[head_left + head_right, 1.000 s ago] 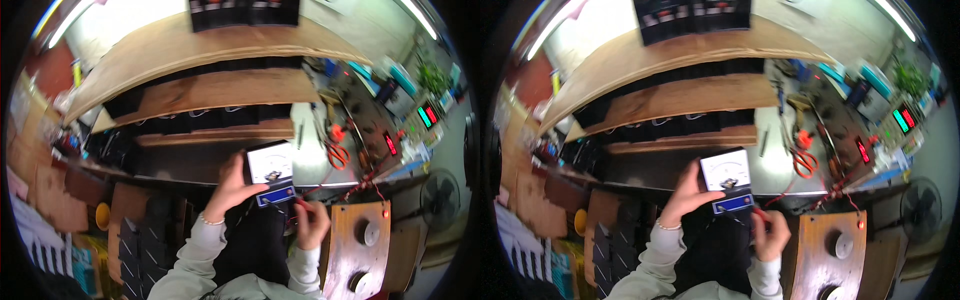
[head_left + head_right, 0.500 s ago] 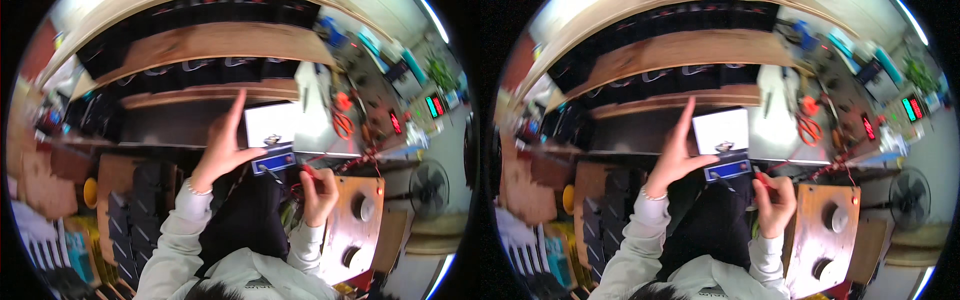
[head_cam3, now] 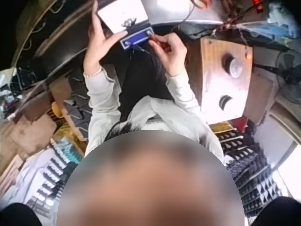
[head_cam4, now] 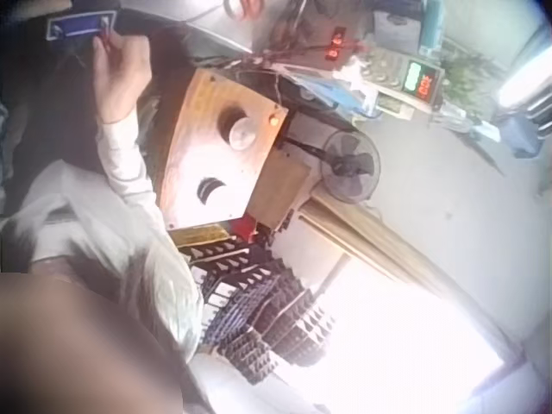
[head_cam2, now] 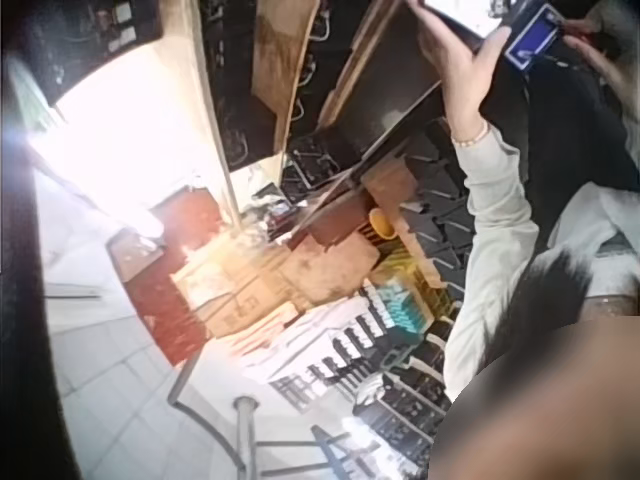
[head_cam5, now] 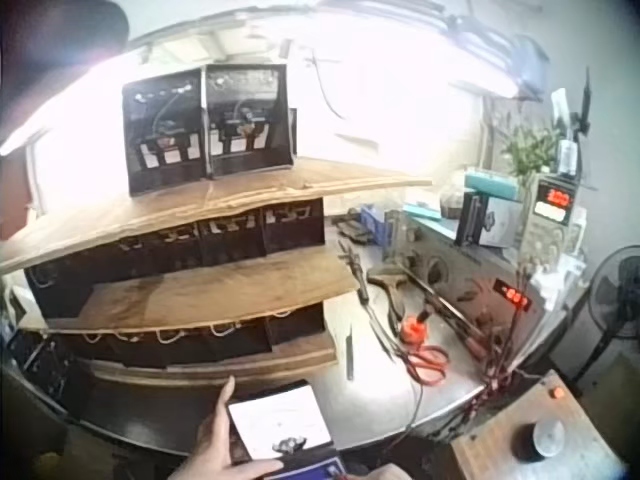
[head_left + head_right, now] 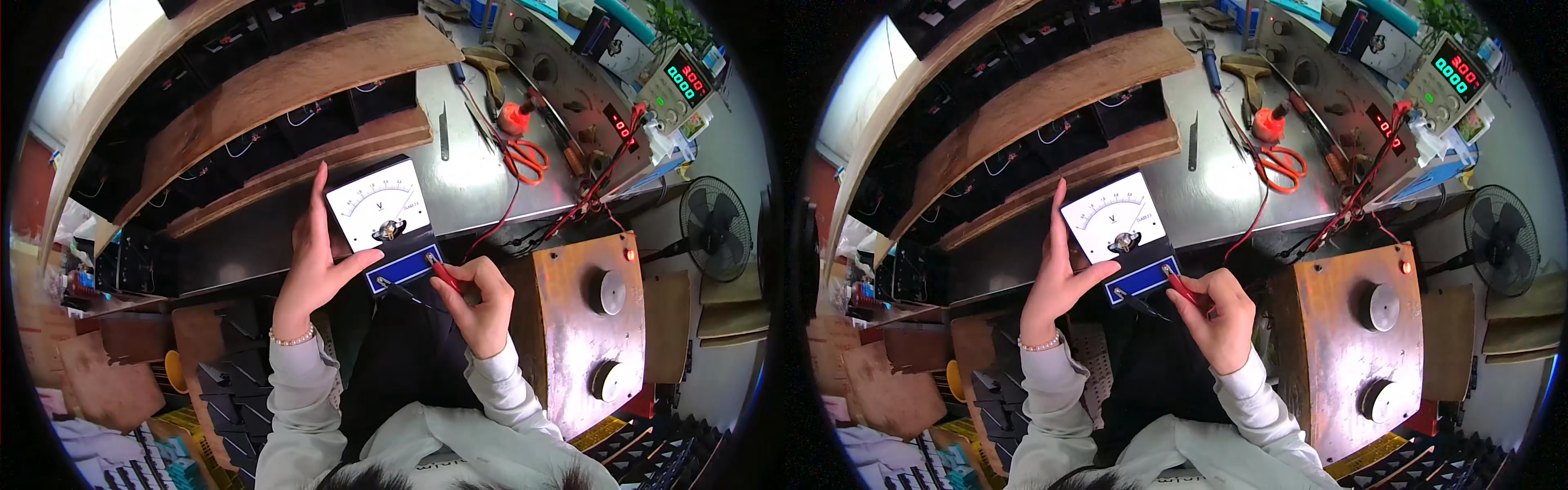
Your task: Testing and calibrating analog voltmeters using a bench power supply and test probes in a workshop environment.
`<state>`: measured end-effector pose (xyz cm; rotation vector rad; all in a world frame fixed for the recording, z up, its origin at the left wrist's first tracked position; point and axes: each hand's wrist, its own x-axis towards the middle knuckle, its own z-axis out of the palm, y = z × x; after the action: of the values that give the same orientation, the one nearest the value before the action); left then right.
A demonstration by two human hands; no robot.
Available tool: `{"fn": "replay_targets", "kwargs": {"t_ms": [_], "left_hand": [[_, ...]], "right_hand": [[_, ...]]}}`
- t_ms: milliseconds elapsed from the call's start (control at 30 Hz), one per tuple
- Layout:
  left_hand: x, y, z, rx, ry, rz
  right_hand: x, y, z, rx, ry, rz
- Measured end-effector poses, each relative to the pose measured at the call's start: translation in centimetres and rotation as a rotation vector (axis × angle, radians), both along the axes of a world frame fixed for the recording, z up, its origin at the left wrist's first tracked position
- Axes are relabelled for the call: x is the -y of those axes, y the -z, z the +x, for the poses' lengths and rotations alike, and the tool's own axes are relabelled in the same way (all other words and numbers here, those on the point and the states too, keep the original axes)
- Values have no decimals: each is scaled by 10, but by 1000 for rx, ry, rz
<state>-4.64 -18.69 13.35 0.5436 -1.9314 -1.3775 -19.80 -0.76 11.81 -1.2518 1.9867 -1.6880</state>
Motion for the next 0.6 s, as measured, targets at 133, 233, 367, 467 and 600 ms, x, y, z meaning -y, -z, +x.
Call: {"fn": "replay_targets", "kwargs": {"t_ms": [133, 233, 367, 467, 600], "left_hand": [[4, -3, 0, 10, 36, -32], [10, -5, -1, 53, 73, -116], [14, -7, -1, 76, 80, -61], [16, -6, -5, 79, 72, -96], [17, 1, -3, 119, 15, -295]], "right_hand": [[-2, 3, 8, 60, 29, -10], [-2, 5, 12, 44, 54, -41], [-2, 6, 18, 60, 62, -32], [-2, 8, 17, 59, 61, -28], [-4, 5, 19, 47, 90, -80]]}}
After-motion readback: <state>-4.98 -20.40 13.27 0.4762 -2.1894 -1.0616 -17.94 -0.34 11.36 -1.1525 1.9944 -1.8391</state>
